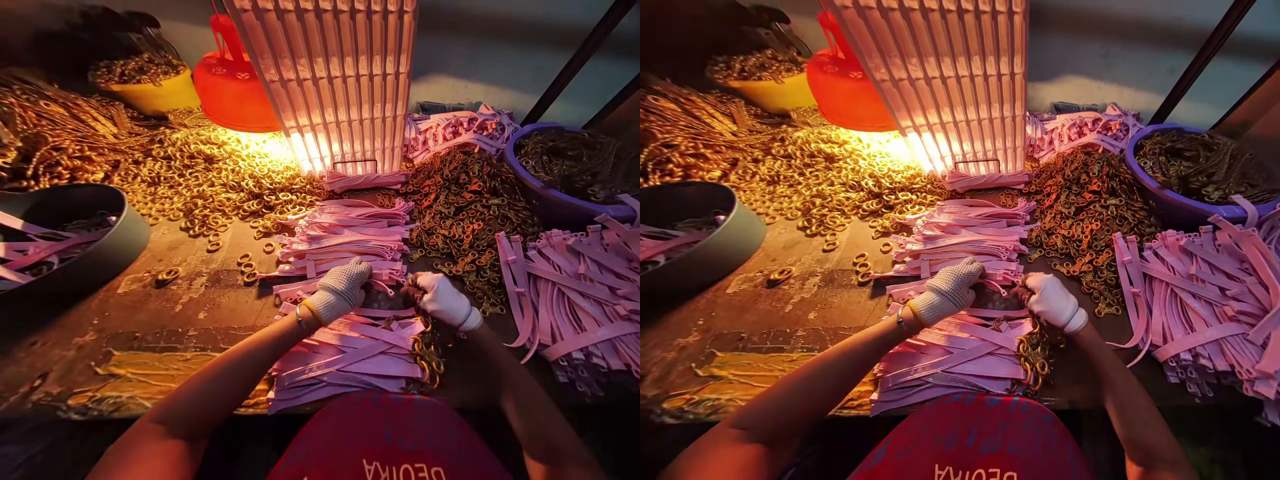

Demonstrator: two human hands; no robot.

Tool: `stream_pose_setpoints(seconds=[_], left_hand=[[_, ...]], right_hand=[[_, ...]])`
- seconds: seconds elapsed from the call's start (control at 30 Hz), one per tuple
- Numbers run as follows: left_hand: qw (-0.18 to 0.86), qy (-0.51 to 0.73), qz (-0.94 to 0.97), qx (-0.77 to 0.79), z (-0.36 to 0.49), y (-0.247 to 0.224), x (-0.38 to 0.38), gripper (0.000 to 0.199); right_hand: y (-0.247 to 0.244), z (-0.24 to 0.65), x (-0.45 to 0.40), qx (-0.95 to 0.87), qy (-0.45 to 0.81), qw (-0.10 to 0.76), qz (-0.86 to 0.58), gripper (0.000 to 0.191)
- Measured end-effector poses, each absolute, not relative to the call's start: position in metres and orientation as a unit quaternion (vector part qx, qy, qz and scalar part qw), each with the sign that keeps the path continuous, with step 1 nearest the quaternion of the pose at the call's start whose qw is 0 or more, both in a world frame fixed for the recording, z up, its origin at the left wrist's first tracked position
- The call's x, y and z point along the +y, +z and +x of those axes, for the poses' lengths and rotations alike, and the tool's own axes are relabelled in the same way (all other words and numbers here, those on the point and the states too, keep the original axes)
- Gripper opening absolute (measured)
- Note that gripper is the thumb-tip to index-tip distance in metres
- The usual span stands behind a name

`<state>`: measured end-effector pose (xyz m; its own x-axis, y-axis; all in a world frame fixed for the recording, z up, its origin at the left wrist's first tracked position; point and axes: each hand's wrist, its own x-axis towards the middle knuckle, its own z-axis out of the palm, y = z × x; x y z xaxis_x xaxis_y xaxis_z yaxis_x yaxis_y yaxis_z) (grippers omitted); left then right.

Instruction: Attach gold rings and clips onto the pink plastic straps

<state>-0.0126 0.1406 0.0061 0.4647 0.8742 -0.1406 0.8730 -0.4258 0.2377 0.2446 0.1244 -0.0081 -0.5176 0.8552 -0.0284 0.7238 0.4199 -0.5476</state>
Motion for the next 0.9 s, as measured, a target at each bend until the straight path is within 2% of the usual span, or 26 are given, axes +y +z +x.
stream_pose_setpoints(seconds=[0.1, 0.2, 0.27, 0.57, 0.73, 0.9], left_hand=[[0.165, 0.075, 0.864, 0.470, -0.017, 0.022, 0.131, 0.028], [0.165, 0.167, 0.872, 0.430, -0.029, 0.035, 0.131, 0.025], [0.140, 0.189, 0.853, 0.467, -0.048, 0.039, 0.146, 0.024], [0.063, 0.206, 0.680, 0.701, -0.208, 0.035, 0.312, 0.030], [0.052, 0.208, 0.646, 0.732, -0.239, 0.035, 0.383, 0.036], [0.048, 0.224, 0.661, 0.714, -0.228, 0.049, 0.449, 0.031]], right_hand=[[-0.017, 0.256, 0.154, -0.819, 0.127, 0.137, -0.543, 0.019], [-0.033, 0.255, 0.174, -0.819, 0.077, 0.131, -0.553, 0.038], [-0.046, 0.251, 0.178, -0.820, 0.057, 0.133, -0.553, 0.040], [-0.083, 0.262, 0.176, -0.833, -0.029, 0.127, -0.537, 0.027], [-0.091, 0.268, 0.175, -0.842, -0.014, 0.139, -0.521, 0.047], [-0.095, 0.270, 0.170, -0.843, -0.020, 0.162, -0.512, 0.064]])
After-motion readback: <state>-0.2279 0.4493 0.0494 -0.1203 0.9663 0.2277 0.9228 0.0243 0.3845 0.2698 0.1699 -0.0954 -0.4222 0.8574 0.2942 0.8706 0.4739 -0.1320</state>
